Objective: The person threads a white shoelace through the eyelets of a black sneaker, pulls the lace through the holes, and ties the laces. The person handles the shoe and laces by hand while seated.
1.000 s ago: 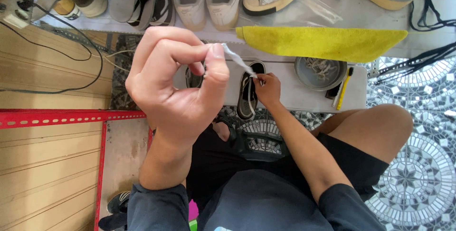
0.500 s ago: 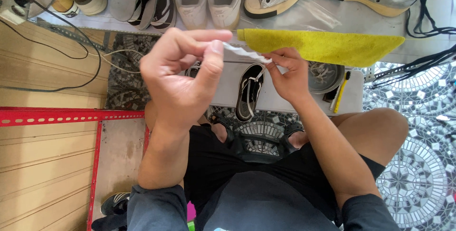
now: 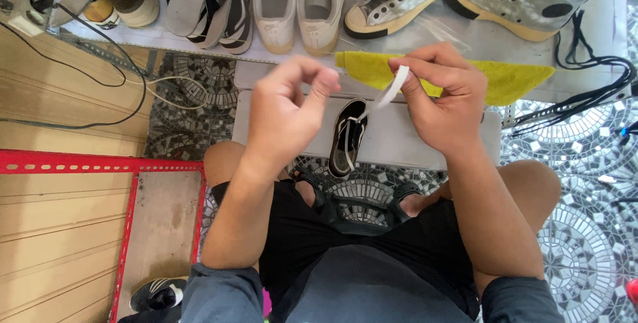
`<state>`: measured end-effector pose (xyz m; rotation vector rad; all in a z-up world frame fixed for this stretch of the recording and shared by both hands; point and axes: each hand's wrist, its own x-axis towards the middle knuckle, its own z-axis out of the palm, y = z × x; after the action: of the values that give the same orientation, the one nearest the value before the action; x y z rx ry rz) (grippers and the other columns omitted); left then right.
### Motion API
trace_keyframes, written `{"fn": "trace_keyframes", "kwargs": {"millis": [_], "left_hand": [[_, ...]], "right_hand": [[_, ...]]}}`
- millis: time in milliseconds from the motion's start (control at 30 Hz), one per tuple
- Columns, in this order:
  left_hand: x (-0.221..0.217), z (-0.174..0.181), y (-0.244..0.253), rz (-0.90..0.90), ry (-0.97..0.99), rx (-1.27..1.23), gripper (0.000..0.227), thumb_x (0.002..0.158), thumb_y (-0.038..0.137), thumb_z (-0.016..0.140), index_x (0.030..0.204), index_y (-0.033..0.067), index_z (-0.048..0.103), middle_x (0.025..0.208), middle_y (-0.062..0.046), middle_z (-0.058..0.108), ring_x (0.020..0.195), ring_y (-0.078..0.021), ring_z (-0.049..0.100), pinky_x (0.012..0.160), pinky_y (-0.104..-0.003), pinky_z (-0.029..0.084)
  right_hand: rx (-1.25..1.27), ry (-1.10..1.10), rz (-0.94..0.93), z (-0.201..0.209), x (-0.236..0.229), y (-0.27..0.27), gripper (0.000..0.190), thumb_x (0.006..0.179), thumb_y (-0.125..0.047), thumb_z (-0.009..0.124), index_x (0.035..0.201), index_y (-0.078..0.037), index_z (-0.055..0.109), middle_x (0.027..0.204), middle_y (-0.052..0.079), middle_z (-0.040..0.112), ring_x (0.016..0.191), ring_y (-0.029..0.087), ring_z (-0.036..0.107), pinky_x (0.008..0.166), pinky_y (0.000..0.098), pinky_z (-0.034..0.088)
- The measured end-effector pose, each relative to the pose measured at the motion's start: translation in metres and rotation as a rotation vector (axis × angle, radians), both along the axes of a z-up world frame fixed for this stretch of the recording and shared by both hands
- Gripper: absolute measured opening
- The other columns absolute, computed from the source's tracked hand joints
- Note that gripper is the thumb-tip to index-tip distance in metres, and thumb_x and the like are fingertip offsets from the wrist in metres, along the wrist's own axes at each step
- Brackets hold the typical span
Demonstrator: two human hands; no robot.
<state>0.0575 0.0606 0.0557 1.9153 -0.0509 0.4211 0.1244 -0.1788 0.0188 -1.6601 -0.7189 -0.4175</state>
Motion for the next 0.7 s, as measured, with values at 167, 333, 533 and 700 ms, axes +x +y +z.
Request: {"fn": "trace_keyframes", "kwargs": {"millis": [167,333,533,700], "left_hand": [[-0.003,-0.040,-0.009,-0.070,0.103,0.019,0.013,0.108,0.027,0.077,0.109,0.0170,0.085,0.090,-0.003,0.083,0.052,-0.0068,0.044,0.051,-0.025,0.038],[-0.009,-0.026,-0.030,-0.029,-0.217,0.011,0.015,0.107,0.030,0.082,0.121,0.0229,0.082,0.102,0.002,0.083,0.049,-0.0096,0.057,0.045,-0.023,0.045],[-0.017,0.010,-0.041,-0.042,-0.416,0.070,0.029,0.105,0.028,0.087,0.132,0.0225,0.081,0.115,0.005,0.081,0.056,-0.0150,0.065,0.049,-0.025,0.057],[-0.017,0.021,-0.048,-0.096,-0.409,-0.036,0.027,0.107,0.024,0.084,0.134,0.0220,0.082,0.117,0.004,0.079,0.060,-0.0131,0.066,0.048,-0.022,0.058]], "right_hand": [[0.019,0.069,0.029,0.006,-0.004,-0.001,0.006,0.111,0.007,0.081,0.114,0.004,0.086,0.099,0.021,0.076,0.093,0.025,0.071,0.093,0.0390,0.059],[0.095,0.065,0.076,0.025,-0.023,0.005,0.008,0.112,0.008,0.075,0.112,0.010,0.082,0.095,0.020,0.076,0.093,0.026,0.066,0.092,0.0400,0.058],[0.166,0.100,0.083,0.036,-0.038,-0.001,0.014,0.114,0.005,0.069,0.110,0.016,0.076,0.092,0.022,0.073,0.093,0.026,0.069,0.089,0.0381,0.059],[0.267,0.152,0.135,0.031,-0.044,0.000,0.012,0.113,0.004,0.068,0.106,0.013,0.072,0.093,0.024,0.073,0.083,0.022,0.070,0.081,0.0363,0.062]]}}
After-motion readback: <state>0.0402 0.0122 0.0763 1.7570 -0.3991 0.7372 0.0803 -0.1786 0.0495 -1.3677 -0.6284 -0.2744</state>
